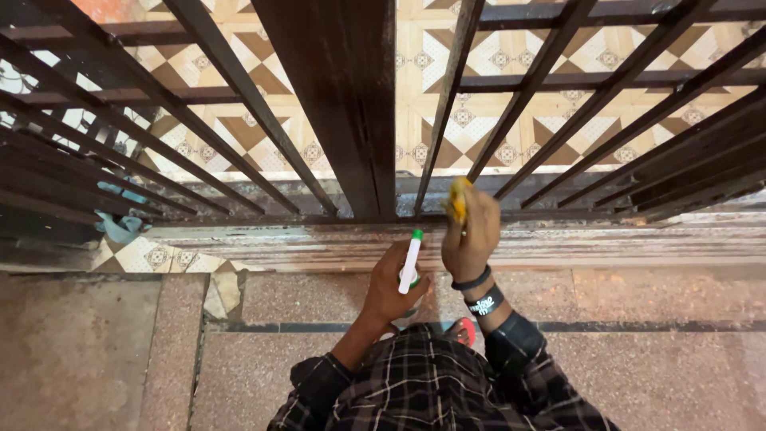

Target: The person sprays a liquid from a bottle onto the metal bars of a gate and wipes them with a yellow cloth.

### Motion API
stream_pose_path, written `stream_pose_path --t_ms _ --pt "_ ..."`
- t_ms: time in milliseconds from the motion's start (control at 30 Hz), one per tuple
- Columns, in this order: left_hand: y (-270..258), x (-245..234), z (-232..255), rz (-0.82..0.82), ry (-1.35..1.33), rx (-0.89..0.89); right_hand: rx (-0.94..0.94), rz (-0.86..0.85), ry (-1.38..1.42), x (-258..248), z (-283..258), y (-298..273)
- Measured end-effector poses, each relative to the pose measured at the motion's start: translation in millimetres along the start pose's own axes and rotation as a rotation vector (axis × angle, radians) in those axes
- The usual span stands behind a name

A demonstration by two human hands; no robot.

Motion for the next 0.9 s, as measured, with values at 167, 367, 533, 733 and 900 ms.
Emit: stream_pose_path --t_ms 167,367,533,733,900 --pt "-4.2 -7.6 6.7 0.017 -0.026 0.071 0.043 -0.109 0.075 20.7 -53.5 67.1" --pt "-7.7 -13.5 2.4 -0.014 -0.061 0.007 0.082 -0.020 0.202 20.3 -68.1 92.9" --pt "-7.6 -16.0 3.9 -0.024 -0.045 -0.012 0.125 0.079 0.174 7.8 -52.6 81.7" --pt "-5.5 -11.6 7.3 -0.041 -0.030 0.014 0.192 0.227 0.378 -1.5 -48.7 95.2" --pt "-6.2 -11.7 7.8 -0.028 -0.033 0.039 0.099 0.211 0.422 4.8 -58.1 105.5"
Point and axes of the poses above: each hand's wrist, its own y-axis towards the middle knuckle, its own x-axis out of the palm, z = x × y, the point moved 10 cm from there along y, towards the middle knuckle, and after that the axes turned 12 degrees about y, right-handed, at the moved point
